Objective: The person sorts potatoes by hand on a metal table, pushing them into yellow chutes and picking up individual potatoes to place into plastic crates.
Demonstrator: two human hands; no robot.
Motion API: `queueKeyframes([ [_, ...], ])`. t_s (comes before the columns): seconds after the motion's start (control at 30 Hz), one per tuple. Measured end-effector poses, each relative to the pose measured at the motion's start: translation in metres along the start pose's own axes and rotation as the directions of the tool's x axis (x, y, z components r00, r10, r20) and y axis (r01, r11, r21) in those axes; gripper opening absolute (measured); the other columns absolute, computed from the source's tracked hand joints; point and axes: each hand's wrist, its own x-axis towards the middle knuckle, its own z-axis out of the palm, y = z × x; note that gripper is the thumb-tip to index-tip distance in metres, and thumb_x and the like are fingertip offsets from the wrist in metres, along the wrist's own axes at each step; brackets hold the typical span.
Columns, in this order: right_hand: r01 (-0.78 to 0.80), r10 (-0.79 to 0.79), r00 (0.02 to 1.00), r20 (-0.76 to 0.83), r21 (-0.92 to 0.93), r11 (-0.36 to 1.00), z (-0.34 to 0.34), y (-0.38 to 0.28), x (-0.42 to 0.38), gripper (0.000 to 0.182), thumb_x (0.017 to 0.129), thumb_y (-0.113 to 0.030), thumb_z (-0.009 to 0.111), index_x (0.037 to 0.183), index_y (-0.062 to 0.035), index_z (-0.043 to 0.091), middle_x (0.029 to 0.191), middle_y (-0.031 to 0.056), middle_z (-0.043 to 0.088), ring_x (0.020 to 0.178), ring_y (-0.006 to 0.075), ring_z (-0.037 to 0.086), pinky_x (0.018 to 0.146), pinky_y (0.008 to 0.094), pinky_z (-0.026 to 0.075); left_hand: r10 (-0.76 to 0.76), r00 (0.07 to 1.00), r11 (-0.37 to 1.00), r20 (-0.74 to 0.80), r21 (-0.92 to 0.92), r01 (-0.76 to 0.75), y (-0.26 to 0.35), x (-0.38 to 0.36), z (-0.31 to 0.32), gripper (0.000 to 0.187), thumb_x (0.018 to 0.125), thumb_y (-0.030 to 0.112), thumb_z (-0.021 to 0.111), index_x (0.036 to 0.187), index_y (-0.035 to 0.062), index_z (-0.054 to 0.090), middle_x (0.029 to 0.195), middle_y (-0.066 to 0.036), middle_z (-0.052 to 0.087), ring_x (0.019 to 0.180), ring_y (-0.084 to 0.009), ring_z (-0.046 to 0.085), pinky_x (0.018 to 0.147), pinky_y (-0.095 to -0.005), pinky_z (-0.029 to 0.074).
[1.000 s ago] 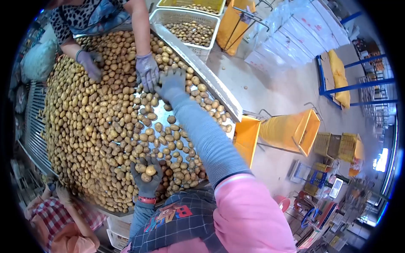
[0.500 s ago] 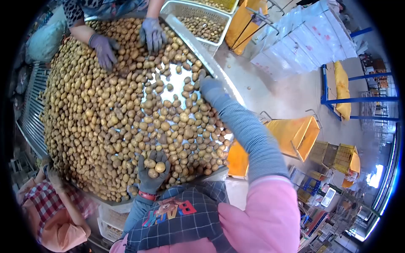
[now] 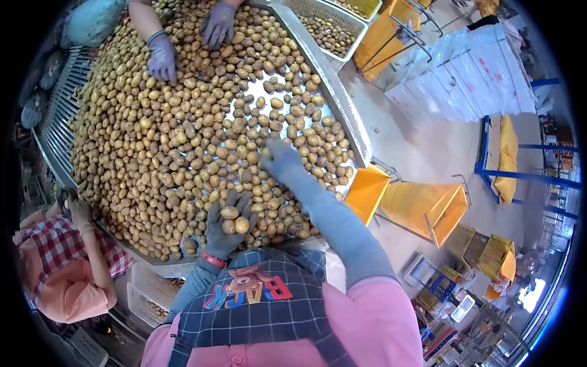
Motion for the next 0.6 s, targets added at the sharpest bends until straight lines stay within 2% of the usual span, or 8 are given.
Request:
queueKeyframes([
  [0.03,0.148,-0.158,0.975,0.158,0.071,0.986,-0.011,-0.023,-0.023,0.035,0.095,-0.035,0.058,0.125,-0.0162,0.059,0.118,0.0129,0.063,0.112,0.0335,0.062,0.094,0.0465,0.051,-0.184,0.980,0.808,0.070,-0.558,0.192,0.003,0.002,0.010,0.045,0.100,0.041,0.052,0.140,0.0193,0.051,0.144,0.001,0.052,0.138,-0.0202,0.044,0.117,-0.0492,0.027],
  [0.1,0.277,-0.316,0.898,0.306,0.162,0.947,-0.011,-0.039,-0.037,0.035,0.095,-0.033,0.059,0.125,-0.0152,0.058,0.118,0.0127,0.063,0.113,0.0333,0.061,0.094,0.0463,0.051,-0.271,0.874,-0.321,0.403,-0.894,0.313,0.011,0.003,0.019,0.048,0.098,0.046,0.055,0.139,0.0210,0.054,0.149,0.001,0.050,0.139,-0.0189,0.043,0.121,-0.0513,0.020],
  [0.13,0.207,-0.255,0.935,0.247,0.205,0.957,-0.003,-0.041,-0.034,0.036,0.094,-0.032,0.061,0.125,-0.0147,0.058,0.119,0.0127,0.063,0.115,0.0331,0.061,0.095,0.0458,0.051,-0.274,0.874,-0.322,0.400,-0.895,0.309,0.010,0.001,0.021,0.048,0.098,0.046,0.055,0.139,0.0210,0.054,0.149,0.001,0.050,0.139,-0.0189,0.043,0.121,-0.0513,0.020],
  [0.2,0.152,-0.201,0.961,0.190,0.242,0.958,0.015,-0.036,-0.015,0.038,0.092,-0.032,0.063,0.126,-0.0142,0.059,0.121,0.0126,0.063,0.116,0.0329,0.061,0.096,0.0453,0.051,-0.138,0.984,0.940,0.113,-0.298,0.166,0.010,0.007,0.007,0.049,0.096,0.046,0.058,0.138,0.0219,0.056,0.146,0.003,0.053,0.138,-0.0211,0.046,0.121,-0.0524,0.020],
  [0.27,0.100,-0.039,0.975,0.220,-0.272,0.957,0.034,-0.026,0.017,0.039,0.087,-0.037,0.068,0.120,-0.0191,0.062,0.117,0.0131,0.067,0.112,0.0337,0.063,0.093,0.0418,0.052,-0.194,0.976,0.878,0.099,-0.426,0.218,0.013,0.006,-0.006,0.043,0.097,0.043,0.059,0.134,0.0223,0.059,0.147,0.006,0.052,0.137,-0.0201,0.047,0.121,-0.0499,0.020],
  [0.47,-0.065,0.039,0.951,0.306,0.075,0.995,-0.003,-0.063,0.013,0.046,0.085,-0.040,0.066,0.124,-0.0148,0.062,0.122,0.0136,0.065,0.113,0.0307,0.063,0.097,0.0426,0.051,-0.156,0.988,0.930,-0.008,-0.339,0.144,0.008,0.002,-0.026,0.036,0.096,0.045,0.061,0.128,0.0278,0.066,0.144,0.011,0.055,0.138,-0.0140,0.046,0.122,-0.0425,0.020],
  [0.53,0.242,-0.325,0.911,0.256,0.306,0.921,0.014,-0.081,-0.029,0.056,0.085,-0.049,0.065,0.127,-0.0122,0.062,0.120,0.0130,0.066,0.112,0.0317,0.064,0.097,0.0430,0.051,-0.168,0.986,0.948,-0.018,-0.278,0.156,0.007,-0.009,-0.027,0.044,0.090,0.043,0.071,0.127,0.0219,0.065,0.142,0.005,0.056,0.135,-0.0171,0.050,0.120,-0.0417,0.026],
  [0.6,0.615,-0.562,0.722,0.405,-0.002,0.789,0.049,-0.084,-0.055,0.051,0.093,-0.046,0.058,0.132,-0.0120,0.061,0.134,0.0139,0.060,0.121,0.0309,0.060,0.103,0.0378,0.047,-0.462,0.878,0.438,0.127,-0.828,0.351,0.004,-0.018,-0.024,0.054,0.080,0.041,0.082,0.124,0.0160,0.065,0.139,-0.003,0.059,0.129,-0.0199,0.054,0.118,-0.0412,0.032],
])
